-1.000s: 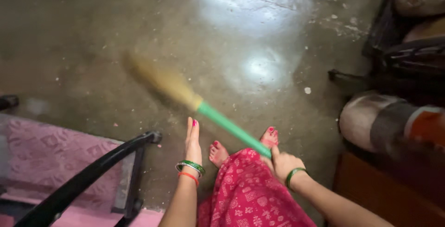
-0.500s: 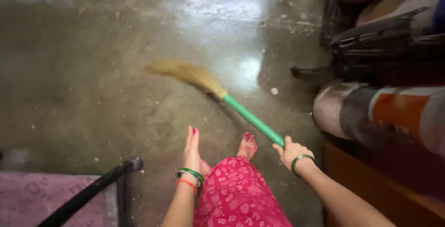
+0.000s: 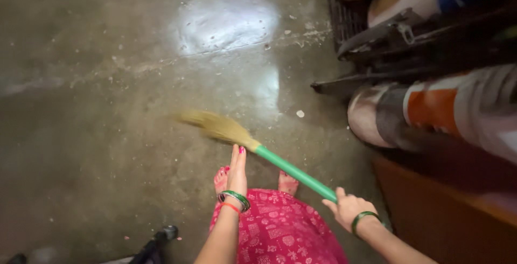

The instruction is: The person sweeps a concrete floor using a handheld broom, moving through a hallway and into a bedroom area while clearing debris from corners and along walls.

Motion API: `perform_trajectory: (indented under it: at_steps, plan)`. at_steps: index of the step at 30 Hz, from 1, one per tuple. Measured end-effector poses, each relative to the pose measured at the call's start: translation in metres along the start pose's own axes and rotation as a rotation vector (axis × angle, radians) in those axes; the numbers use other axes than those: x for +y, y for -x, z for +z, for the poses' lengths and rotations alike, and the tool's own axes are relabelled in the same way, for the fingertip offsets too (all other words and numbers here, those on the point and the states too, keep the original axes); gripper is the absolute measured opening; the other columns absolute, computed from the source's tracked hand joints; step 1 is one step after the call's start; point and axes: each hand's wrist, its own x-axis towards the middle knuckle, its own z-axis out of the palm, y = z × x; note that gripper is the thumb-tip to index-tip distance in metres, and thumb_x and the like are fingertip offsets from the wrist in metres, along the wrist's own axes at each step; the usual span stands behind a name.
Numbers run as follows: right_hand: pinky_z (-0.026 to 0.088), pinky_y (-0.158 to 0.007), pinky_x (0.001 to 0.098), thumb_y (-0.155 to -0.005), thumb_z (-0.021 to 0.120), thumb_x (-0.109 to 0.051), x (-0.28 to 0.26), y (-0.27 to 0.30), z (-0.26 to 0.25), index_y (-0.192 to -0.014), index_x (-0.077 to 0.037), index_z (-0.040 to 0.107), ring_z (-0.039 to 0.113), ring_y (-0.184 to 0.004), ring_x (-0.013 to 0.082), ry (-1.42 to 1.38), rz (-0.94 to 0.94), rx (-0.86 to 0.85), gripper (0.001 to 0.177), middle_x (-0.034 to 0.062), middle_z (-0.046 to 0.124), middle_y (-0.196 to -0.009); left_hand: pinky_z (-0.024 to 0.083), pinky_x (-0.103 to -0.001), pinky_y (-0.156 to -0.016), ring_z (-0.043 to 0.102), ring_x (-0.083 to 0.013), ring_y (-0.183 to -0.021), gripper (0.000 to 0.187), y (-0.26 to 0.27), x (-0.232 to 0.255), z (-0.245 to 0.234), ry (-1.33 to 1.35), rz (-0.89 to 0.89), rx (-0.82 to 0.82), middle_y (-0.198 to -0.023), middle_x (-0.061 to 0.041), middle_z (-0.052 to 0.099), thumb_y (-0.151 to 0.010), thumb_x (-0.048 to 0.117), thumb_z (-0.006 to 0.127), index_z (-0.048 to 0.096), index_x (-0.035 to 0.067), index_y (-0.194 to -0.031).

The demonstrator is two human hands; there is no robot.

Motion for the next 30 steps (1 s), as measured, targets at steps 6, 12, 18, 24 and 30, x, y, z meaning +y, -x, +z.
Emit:
perform_trajectory:
  at_steps: [6, 12, 18, 24, 30]
  plan:
    - [0.054, -0.097, 0.052, -0.098, 0.037, -0.068, -0.011, -0.012, 0.002, -0.128, -0.015, 0.05, 0.069, -0.112, 0.0411, -0.159, 0.176, 0.043, 0.063, 0.0206, 0.073, -0.117, 0.008, -0.03, -0.124, 0.011, -0.016, -0.157, 0.078, -0.015, 0.029, -0.035, -0.214, -0.005, -0.107, -0.172, -0.001, 0.019, -0.099, 0.056, 0.038, 0.022, 0.012, -0.162]
    - [0.055, -0.094, 0.052, -0.092, 0.05, -0.07, -0.076, -0.017, -0.036, -0.117, -0.011, 0.061, 0.069, -0.107, 0.0428, -0.433, -0.037, 0.121, 0.065, 0.0234, 0.074, -0.109, 0.013, -0.031, -0.124, 0.018, -0.0175, -0.158, 0.079, -0.044, 0.037, -0.105, -0.236, 0.047, -0.096, -0.171, -0.005, 0.023, -0.098, 0.054, 0.044, 0.026, 0.007, -0.16]
    - [0.056, -0.095, 0.0507, -0.09, 0.06, -0.057, -0.088, 0.031, -0.067, -0.117, -0.018, 0.063, 0.07, -0.107, 0.038, -0.263, 0.019, 0.171, 0.047, 0.0163, 0.074, -0.11, 0.017, -0.032, -0.123, 0.023, -0.0194, -0.157, 0.08, -0.039, 0.07, -0.122, -0.341, 0.042, -0.169, -0.169, -0.007, 0.027, -0.097, 0.053, 0.047, 0.027, 0.008, -0.16]
    - [0.053, -0.1, 0.0453, -0.086, 0.073, -0.042, 0.007, 0.095, -0.096, -0.119, -0.022, 0.066, 0.061, -0.124, 0.0259, 0.09, 0.076, 0.208, 0.04, 0.0045, 0.066, -0.128, 0.015, -0.033, -0.122, 0.018, -0.0229, -0.157, 0.073, 0.005, 0.093, -0.017, -0.398, 0.051, -0.463, -0.164, -0.013, 0.036, -0.094, 0.049, 0.058, 0.047, 0.01, -0.155]
    - [0.015, -0.123, 0.0574, -0.09, 0.067, -0.032, 0.132, 0.15, -0.119, -0.125, -0.022, 0.075, 0.014, -0.153, 0.0538, 0.266, 0.279, 0.201, 0.037, 0.0278, 0.02, -0.168, 0.02, -0.038, -0.124, 0.028, -0.0322, -0.155, 0.075, 0.09, 0.095, 0.168, -0.535, 0.463, -0.852, -0.16, -0.021, 0.042, -0.096, 0.048, 0.062, 0.044, 0.004, -0.154]
